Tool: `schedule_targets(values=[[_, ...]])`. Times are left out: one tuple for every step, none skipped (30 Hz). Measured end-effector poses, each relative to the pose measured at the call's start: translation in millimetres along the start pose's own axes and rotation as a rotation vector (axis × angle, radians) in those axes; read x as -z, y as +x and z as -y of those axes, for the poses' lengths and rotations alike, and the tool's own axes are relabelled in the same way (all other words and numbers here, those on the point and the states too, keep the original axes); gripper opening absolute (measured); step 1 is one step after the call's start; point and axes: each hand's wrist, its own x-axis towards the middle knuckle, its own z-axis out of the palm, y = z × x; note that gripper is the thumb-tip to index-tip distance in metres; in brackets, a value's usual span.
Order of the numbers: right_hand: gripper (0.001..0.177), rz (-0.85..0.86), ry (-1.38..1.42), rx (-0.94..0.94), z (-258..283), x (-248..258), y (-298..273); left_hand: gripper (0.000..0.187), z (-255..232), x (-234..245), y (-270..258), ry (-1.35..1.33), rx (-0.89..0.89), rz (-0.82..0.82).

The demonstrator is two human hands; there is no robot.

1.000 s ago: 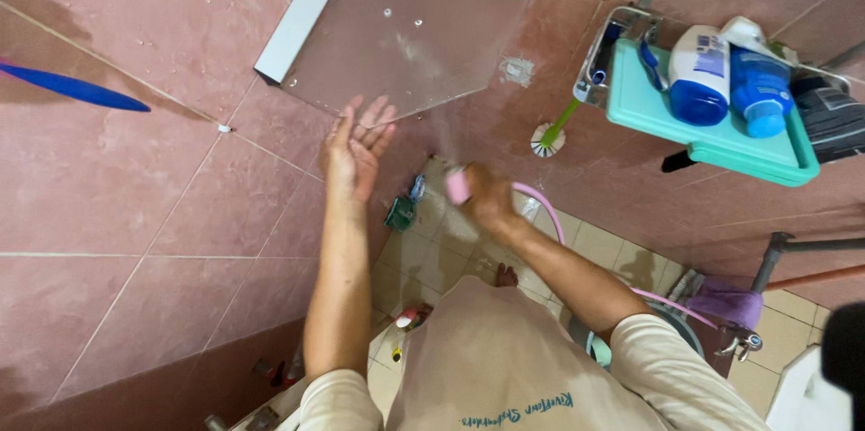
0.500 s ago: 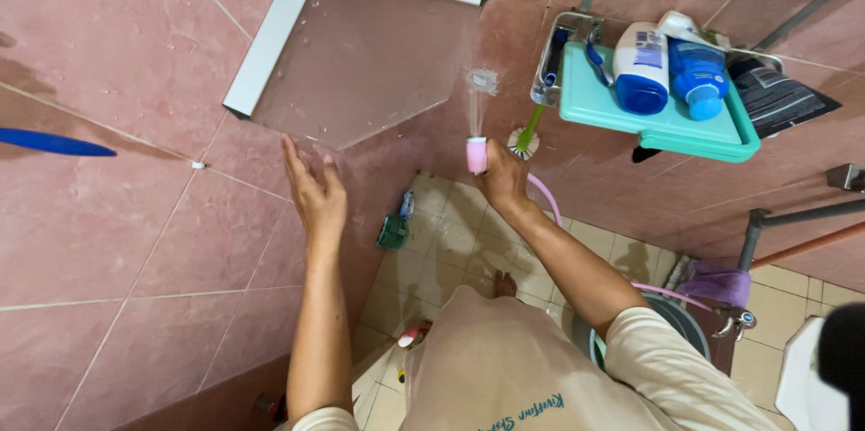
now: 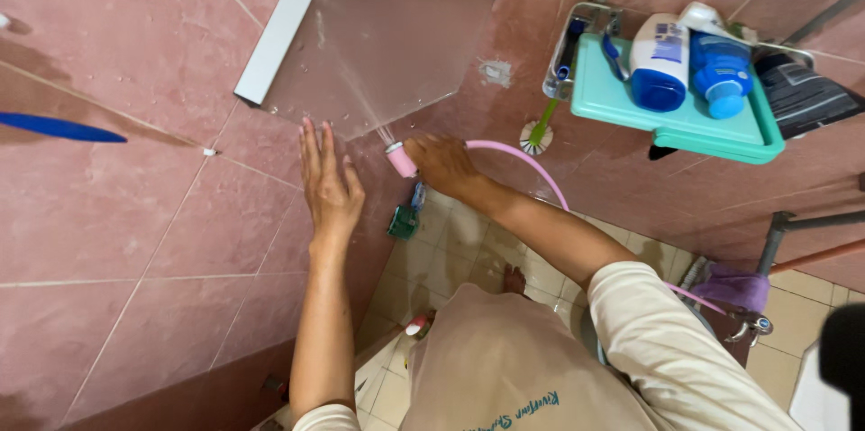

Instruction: The person cleans a wall-mounted mirror and other fixtures in a bathroom, using a handheld sprayer to rinse the mirror and a cloth to wipe down a plastic stool and the mirror surface.

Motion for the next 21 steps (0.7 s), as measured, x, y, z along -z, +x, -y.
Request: schedule_targets(values=[[0.027,0.003,0.007,0.002,1,-2,4,0.069,0,1,0,0.005,0.006,0.0],[0.028,0.035,-0.029,-0.077,1,-4,9,0.07,-1,1,1,0.027,0.015,0.016],[0.029,0.068,-0.065,-0.156,2,-5,14,0.07,-1,2,1,0.05,0.024,0.031],[0.029,0.071,-0.06,-0.147,-1,-3,18,0.07,-1,3,1,0.054,0.032,0.025],[0.028,0.001,-0.046,-0.192,-6,1,20,0.07,-1,4,2,0.051,0.017,0.032],[0.027,-0.069,-0.032,-0.239,-8,5,21,0.071,-1,5,1,0.047,0.003,0.04],[0.027,-0.064,-0.027,-0.231,-7,6,20,0.071,-1,6,1,0.051,0.011,0.035],[0.028,-0.08,-0.013,-0.204,-6,8,16,0.071,-1,5,1,0.049,0.01,0.043],[0.029,-0.096,0.002,-0.178,-6,8,13,0.072,-1,4,1,0.047,0.01,0.051],[0.029,-0.097,0.001,-0.177,-5,6,12,0.072,-2,4,1,0.046,0.009,0.05],[0.025,-0.105,-0.051,-0.154,-4,2,11,0.073,-2,4,1,0.049,0.01,0.046],[0.023,-0.115,-0.101,-0.135,-4,-1,9,0.074,-1,4,1,0.053,0.008,0.047],[0.023,-0.118,-0.101,-0.138,-7,-1,9,0.074,-1,4,1,0.054,0.005,0.049],[0.023,-0.186,-0.044,-0.156,-12,0,11,0.074,-1,4,1,0.059,0.014,0.056],[0.023,-0.255,0.014,-0.174,-16,2,11,0.074,-1,4,0,0.065,0.023,0.062],[0.023,-0.256,0.011,-0.175,-18,4,10,0.074,-1,4,0,0.063,0.022,0.063],[0.021,-0.237,0.0,-0.214,-20,6,9,0.074,-2,4,0,0.061,0.027,0.068],[0.021,-0.22,-0.012,-0.253,-23,8,8,0.075,-2,4,1,0.061,0.03,0.073],[0.021,-0.223,-0.016,-0.255,-23,8,4,0.075,-2,4,2,0.059,0.026,0.073],[0.021,-0.289,-0.025,-0.276,-22,8,-4,0.076,-2,5,1,0.057,0.036,0.077],[0.022,-0.355,-0.035,-0.296,-23,7,-10,0.078,-2,5,1,0.056,0.046,0.082]])
